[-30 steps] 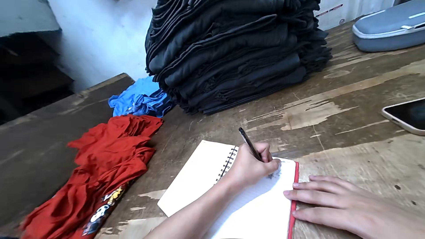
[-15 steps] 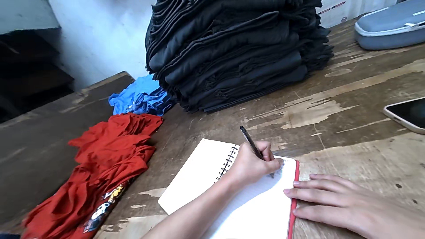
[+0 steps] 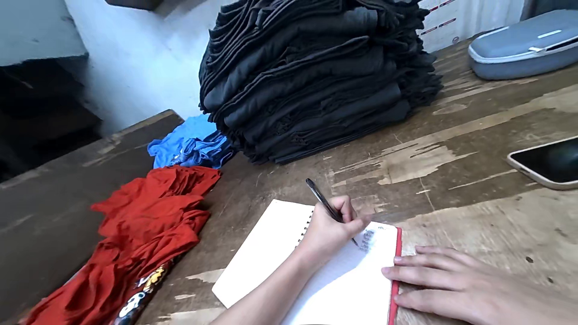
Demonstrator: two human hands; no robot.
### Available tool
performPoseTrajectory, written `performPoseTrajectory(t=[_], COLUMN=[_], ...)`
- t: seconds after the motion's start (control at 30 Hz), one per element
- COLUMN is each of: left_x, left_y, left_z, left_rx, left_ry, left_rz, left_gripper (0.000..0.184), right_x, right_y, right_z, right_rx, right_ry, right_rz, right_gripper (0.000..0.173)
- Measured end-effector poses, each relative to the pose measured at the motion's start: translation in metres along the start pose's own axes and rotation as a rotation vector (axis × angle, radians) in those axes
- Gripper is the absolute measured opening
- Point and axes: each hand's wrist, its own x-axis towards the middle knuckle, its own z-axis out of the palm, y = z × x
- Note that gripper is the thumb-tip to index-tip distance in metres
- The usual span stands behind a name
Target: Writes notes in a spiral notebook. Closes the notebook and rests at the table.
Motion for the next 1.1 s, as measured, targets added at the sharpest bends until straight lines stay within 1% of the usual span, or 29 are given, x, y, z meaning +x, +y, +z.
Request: performPoseTrajectory(t=[0.07, 0.17, 0.27, 0.4, 0.57, 0.73, 1.1], left_x=[-0.0003, -0.0003, -0.0004, 0.0003, -0.0003, 0.0021, 0.0016], left_y=[-0.0011, -0.0025, -0.0026, -0.0041, -0.0061, -0.0052, -0.0077], left_z=[0.0013, 0.0012, 0.0023, 0.0035, 0.0038, 0.0050, 0.0053], left_rx=[0.088, 0.115, 0.141, 0.115, 0.150, 0.035, 0.071], left_ry=[-0.041, -0.075, -0.060, -0.001, -0.030, 0.066, 0.009], left_rz=[0.015, 0.034, 0.046, 0.040, 0.101, 0.002, 0.077], left_gripper=[0.036, 0.034, 0.034, 0.034, 0.033, 0.034, 0.033], right_x=[0.0000, 0.0010, 0.0002, 0.0005, 0.0002, -0.0002, 0.0010], right_y=[0.0000, 0.0001, -0.0001, -0.0004, -0.0004, -0.0005, -0.0002], right_z=[0.0002, -0.0004, 0.0003, 0.0001, -0.0002, 0.0003, 0.0003], right_rx=[0.000, -0.003, 0.001, -0.009, -0.003, -0.002, -0.004], right_ry=[0.000, -0.003, 0.008, 0.000, 0.005, 0.007, -0.001], right_rz=[-0.004, -0.009, -0.005, 0.000, -0.006, -0.001, -0.004], right_gripper=[0.078, 0.078, 0.078, 0.077, 0.076, 0.076, 0.077])
